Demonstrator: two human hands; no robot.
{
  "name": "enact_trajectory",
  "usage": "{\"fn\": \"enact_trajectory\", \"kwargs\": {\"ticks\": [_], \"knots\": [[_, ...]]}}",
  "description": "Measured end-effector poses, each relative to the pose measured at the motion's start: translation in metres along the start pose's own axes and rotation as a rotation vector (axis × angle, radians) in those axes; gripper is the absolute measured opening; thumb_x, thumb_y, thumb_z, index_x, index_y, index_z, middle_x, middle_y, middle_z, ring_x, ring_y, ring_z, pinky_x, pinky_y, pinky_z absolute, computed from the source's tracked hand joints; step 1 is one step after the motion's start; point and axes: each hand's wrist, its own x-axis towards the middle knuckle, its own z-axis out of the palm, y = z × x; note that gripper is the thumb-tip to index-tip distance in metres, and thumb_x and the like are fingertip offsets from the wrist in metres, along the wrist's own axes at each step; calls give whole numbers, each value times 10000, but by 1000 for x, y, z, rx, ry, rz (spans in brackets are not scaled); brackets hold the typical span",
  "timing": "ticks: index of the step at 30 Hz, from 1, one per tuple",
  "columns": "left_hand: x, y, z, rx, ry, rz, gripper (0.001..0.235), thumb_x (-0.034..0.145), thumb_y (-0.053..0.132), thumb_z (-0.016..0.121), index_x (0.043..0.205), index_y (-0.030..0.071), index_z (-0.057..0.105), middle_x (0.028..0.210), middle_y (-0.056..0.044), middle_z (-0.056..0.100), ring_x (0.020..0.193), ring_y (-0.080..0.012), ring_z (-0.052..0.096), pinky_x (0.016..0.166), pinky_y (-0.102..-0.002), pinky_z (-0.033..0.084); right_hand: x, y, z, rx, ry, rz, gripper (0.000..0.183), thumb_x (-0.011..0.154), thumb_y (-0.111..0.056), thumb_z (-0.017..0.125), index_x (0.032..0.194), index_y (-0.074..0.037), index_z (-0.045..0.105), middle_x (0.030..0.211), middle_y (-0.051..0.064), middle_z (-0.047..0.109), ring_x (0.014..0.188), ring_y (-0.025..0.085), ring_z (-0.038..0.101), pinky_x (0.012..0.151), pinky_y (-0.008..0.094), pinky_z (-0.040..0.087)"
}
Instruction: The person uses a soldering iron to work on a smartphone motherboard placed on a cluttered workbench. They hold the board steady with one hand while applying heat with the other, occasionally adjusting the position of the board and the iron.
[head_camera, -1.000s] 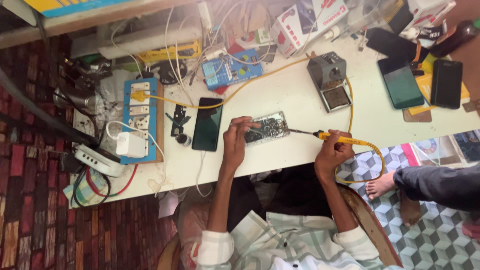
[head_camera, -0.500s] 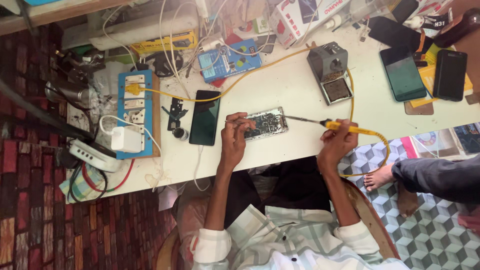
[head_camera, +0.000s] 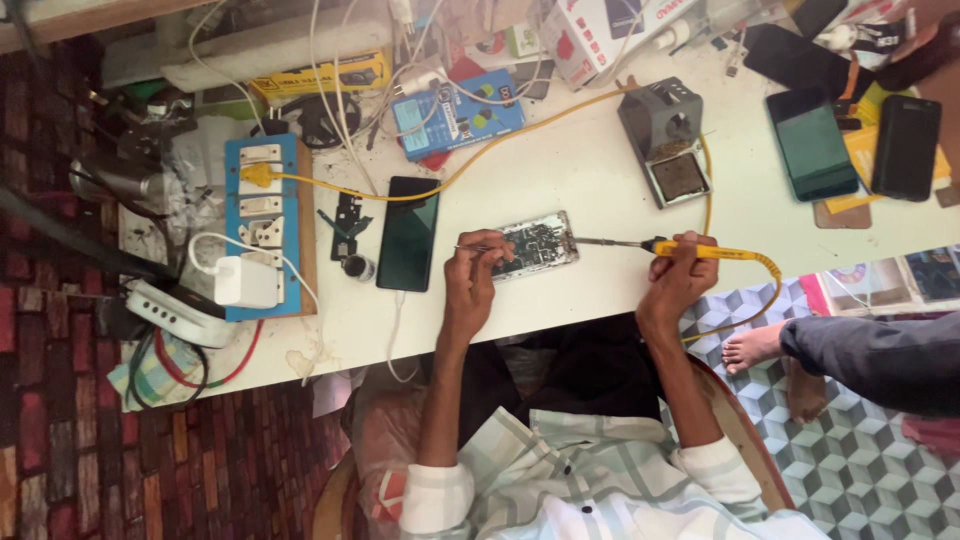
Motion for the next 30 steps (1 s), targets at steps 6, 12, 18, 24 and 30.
{"fn": "enact_trajectory", "kwargs": {"ticks": [6,12,18,24,30], "knots": [[0,2,0,-7,-2,-37,192,1093,76,502,1236,-43,552,990,-126,722,888,-155,682,806,-289,557,-6,-1,1,-88,15,15,230,1129,-173,510,940,-44,519,623,5,442,466,76,375,442,241,309],[0,0,-1,-32,-6,-85,189,1098,74,485,1234,-39,551,979,-114,702,927,-153,689,832,-296,568,-6,-2,4,-23,-90,29,178,1107,-141,532,976,-21,535,755,40,518,507,102,445,475,271,386],[-2,-1,-2,-51,-18,-103,190,1095,51,476,1248,-37,546,1038,-125,709,932,-159,669,874,-307,565,-9,2,12,-84,-62,31,207,1128,-149,523,962,-28,533,726,39,506,502,96,441,475,260,375],[-1,-1,-2,-8,-20,-38,171,1084,39,485,1234,-15,545,1030,-120,712,916,-149,684,841,-292,567,-9,0,14,-91,-27,43,224,1114,-156,538,927,-35,528,673,29,486,473,94,425,450,258,356],[-1,-2,-1,-34,-14,-39,144,1078,21,507,1208,-12,555,996,-126,710,885,-151,666,807,-294,544,-10,1,12,-102,-24,60,236,1121,-171,540,928,-36,533,660,27,481,487,96,441,460,255,376]]}}
